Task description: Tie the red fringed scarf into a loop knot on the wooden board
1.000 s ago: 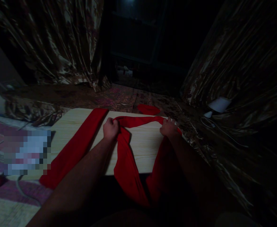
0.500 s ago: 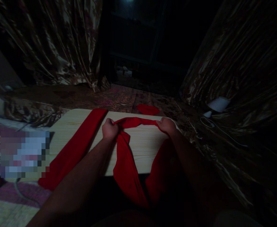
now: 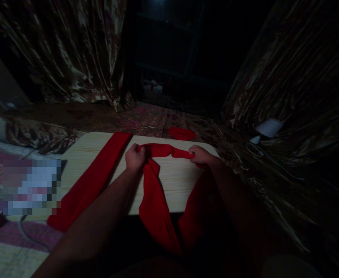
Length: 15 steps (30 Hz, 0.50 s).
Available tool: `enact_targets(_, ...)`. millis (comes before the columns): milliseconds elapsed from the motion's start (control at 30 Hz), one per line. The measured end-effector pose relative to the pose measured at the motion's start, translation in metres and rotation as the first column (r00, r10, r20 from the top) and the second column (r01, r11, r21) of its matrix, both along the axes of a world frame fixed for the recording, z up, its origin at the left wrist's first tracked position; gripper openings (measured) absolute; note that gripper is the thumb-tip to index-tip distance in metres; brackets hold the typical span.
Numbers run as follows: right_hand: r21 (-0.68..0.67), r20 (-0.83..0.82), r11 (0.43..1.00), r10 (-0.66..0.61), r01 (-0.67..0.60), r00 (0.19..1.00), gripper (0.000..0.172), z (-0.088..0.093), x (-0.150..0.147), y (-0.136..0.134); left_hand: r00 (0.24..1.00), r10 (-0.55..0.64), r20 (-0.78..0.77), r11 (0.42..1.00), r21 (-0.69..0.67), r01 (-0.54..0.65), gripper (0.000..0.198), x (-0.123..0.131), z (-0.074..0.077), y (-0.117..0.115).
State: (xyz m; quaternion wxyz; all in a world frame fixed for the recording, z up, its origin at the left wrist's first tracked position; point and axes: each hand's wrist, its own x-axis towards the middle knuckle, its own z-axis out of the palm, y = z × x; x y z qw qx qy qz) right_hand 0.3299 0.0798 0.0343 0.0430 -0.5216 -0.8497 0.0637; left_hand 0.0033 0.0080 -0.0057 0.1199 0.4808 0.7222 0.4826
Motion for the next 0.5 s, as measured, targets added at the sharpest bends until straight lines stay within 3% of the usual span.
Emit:
enact_targets(33,-0.092,-0.031,0.996,-0.001,-0.002,1.0,0.009,0.002,-0.002,-0.002,1.0,0.005,-0.007,1.0,-0.002,-0.005,0.02,0.0,0.001,0.0)
enact_targets(100,-0.229,-0.074,0.971,-0.088,0.069,0.993,0.024,0.006,-0.005,-0.004,1.0,0.0,-0.02,1.0,-0.004,0.0,0.021,0.0,0.001,0.0)
enact_targets(200,-0.252,-0.059,0.953,-0.192,0.171,0.98,0.026,0.008,-0.01,-0.005,1.0,-0.023,-0.021,1.0,-0.016,0.022,0.021,-0.001,-0.001,0.001)
enact_targets(267,-0.28,-0.047,0.95,-0.16,0.14,0.986,0.016,0.007,-0.012,-0.006,0.999,-0.031,-0.009,0.998,-0.05,0.03,0.021,-0.002,0.0,0.002)
enact_targets(367,-0.363,-0.087,0.931,-0.068,0.031,0.994,0.02,0.009,-0.009,-0.006,0.998,-0.06,-0.026,0.992,-0.114,0.057,0.021,-0.007,0.005,0.005)
enact_targets(433,-0.31,-0.145,0.951,-0.035,-0.012,0.989,0.016,0.017,-0.006,-0.006,0.994,-0.075,-0.078,0.989,-0.133,0.064,0.021,-0.013,0.014,0.007)
enact_targets(500,-0.167,-0.223,0.986,-0.03,-0.008,0.974,0.013,0.029,-0.002,-0.006,0.989,-0.061,-0.135,0.991,-0.124,0.044,0.021,-0.019,0.025,0.006)
